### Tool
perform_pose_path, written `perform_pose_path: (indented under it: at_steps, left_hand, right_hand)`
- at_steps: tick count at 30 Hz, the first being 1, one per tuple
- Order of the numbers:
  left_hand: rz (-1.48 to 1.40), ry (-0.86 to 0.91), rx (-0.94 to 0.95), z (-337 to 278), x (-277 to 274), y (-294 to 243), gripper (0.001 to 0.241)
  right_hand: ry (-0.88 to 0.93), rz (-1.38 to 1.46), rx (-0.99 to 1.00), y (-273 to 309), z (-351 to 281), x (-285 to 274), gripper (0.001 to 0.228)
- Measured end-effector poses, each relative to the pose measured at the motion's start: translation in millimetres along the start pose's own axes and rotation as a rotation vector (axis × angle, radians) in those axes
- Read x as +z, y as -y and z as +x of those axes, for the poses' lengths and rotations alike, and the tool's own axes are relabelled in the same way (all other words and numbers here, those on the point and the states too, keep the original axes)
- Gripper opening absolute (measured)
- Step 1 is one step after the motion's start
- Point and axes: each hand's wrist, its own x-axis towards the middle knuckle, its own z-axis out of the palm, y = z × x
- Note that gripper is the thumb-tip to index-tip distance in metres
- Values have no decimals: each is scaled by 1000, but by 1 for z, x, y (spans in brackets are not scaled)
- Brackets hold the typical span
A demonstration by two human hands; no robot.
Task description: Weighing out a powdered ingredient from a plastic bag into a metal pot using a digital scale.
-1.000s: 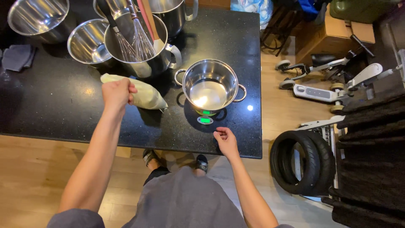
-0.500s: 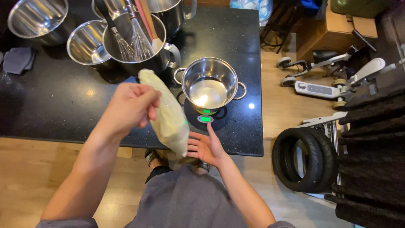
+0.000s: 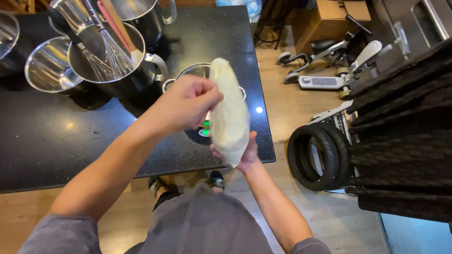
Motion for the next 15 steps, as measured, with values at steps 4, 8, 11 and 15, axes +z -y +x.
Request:
perform_pose_path:
  at_steps: [4,8,11,15]
  left_hand:
    - [480,-157,280,44,-9,3,30]
    - [729,-108,500,92,-31,33,30]
    - [837,-5,537,107,-43,38,21]
    - [989,69,584,133,-66,73,23]
  right_hand:
    - [-121,-268,-198,37,-4,0,113]
    - [-321,-388,-405,66,-10,-19,98]
    - [-369,-482,-504,78,-11,-16,89]
    - [-442,-681,-627,84,-11,-8,79]
